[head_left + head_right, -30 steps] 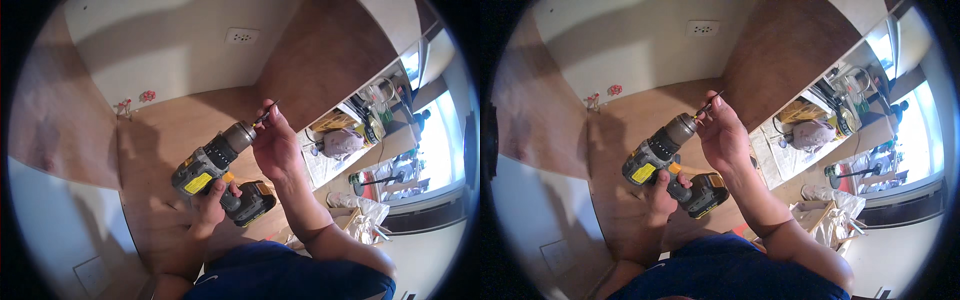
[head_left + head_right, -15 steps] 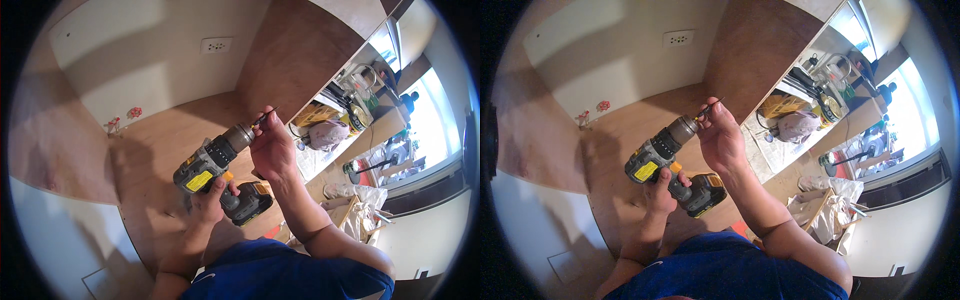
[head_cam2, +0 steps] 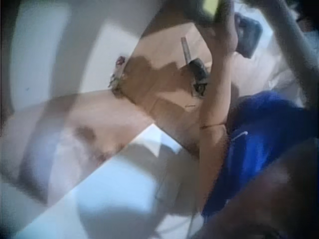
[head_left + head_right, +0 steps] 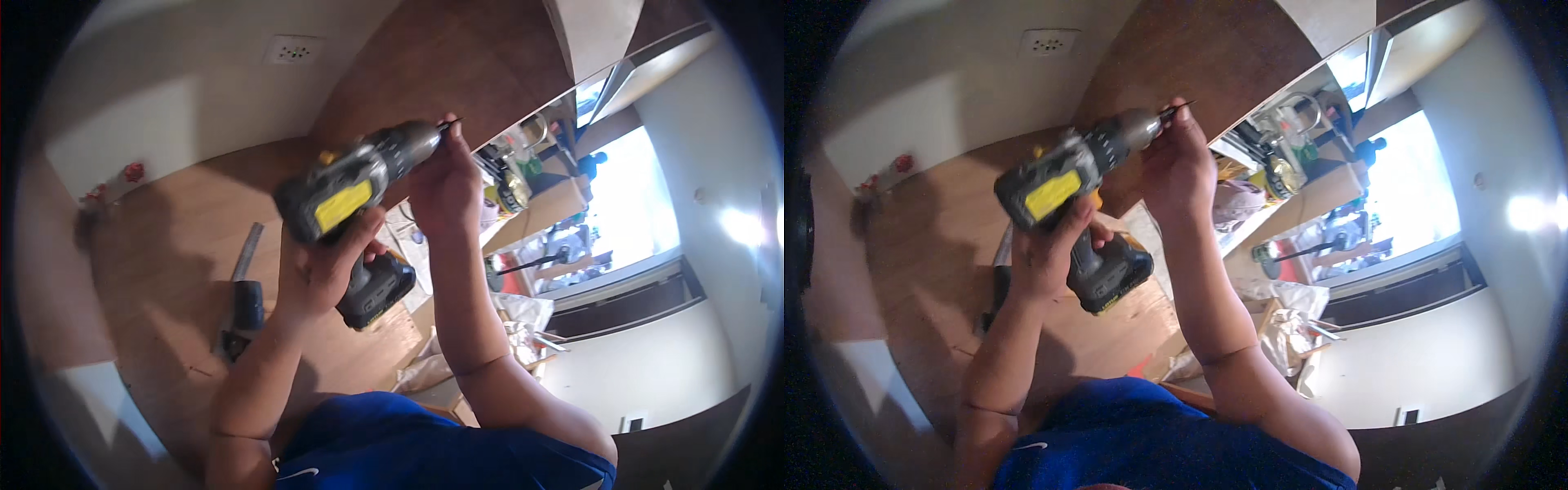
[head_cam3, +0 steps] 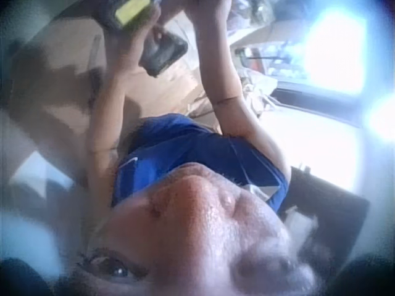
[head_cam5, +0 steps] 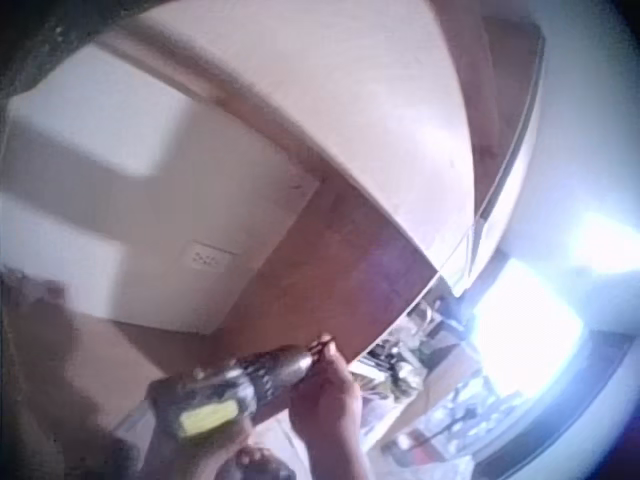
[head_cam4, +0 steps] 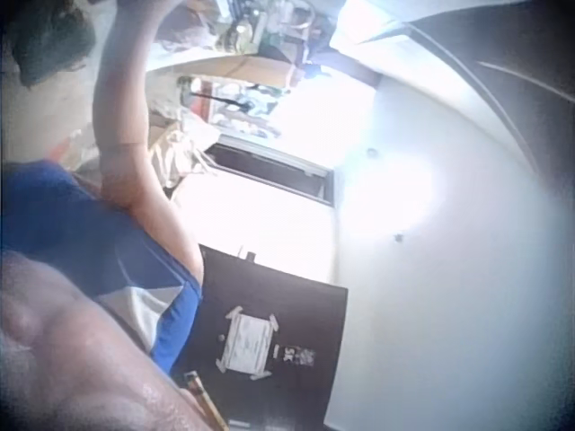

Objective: The person uses a cordless drill to drive screws into a wooden cabinet structure, securing a shelf or side panel. They then use a rubber mallet to tap a curved wooden trim piece into place along the top edge of the cabinet.

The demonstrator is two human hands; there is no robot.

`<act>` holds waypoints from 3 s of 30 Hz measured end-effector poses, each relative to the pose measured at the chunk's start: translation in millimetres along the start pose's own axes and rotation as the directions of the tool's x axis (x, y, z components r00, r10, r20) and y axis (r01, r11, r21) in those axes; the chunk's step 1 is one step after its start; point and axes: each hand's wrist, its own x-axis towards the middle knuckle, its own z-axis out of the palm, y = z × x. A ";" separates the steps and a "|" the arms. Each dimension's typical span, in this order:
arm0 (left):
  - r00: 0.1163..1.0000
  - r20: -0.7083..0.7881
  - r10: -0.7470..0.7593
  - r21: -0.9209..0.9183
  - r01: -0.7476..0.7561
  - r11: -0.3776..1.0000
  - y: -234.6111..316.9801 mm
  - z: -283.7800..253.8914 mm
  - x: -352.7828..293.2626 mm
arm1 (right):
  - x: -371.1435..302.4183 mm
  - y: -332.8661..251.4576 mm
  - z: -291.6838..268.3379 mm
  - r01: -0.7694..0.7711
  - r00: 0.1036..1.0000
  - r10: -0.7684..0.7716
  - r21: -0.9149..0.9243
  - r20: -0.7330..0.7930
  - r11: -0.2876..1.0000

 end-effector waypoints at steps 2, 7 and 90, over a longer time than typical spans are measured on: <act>1.000 0.026 -0.015 -0.050 0.016 0.999 13.0 15.6 26.6 | 18.2 -26.0 -6.1 0.043 0.999 -0.042 -0.057 0.018 0.997; 0.968 0.216 0.126 -0.069 -0.113 0.991 20.2 37.9 90.8 | 60.6 -81.4 -13.4 0.206 0.973 -0.179 -0.203 0.143 0.957; 0.988 0.100 0.114 -0.540 -0.042 0.840 -78.5 125.9 121.3 | 85.1 -152.5 -13.6 0.409 0.907 -0.376 -0.609 0.189 0.680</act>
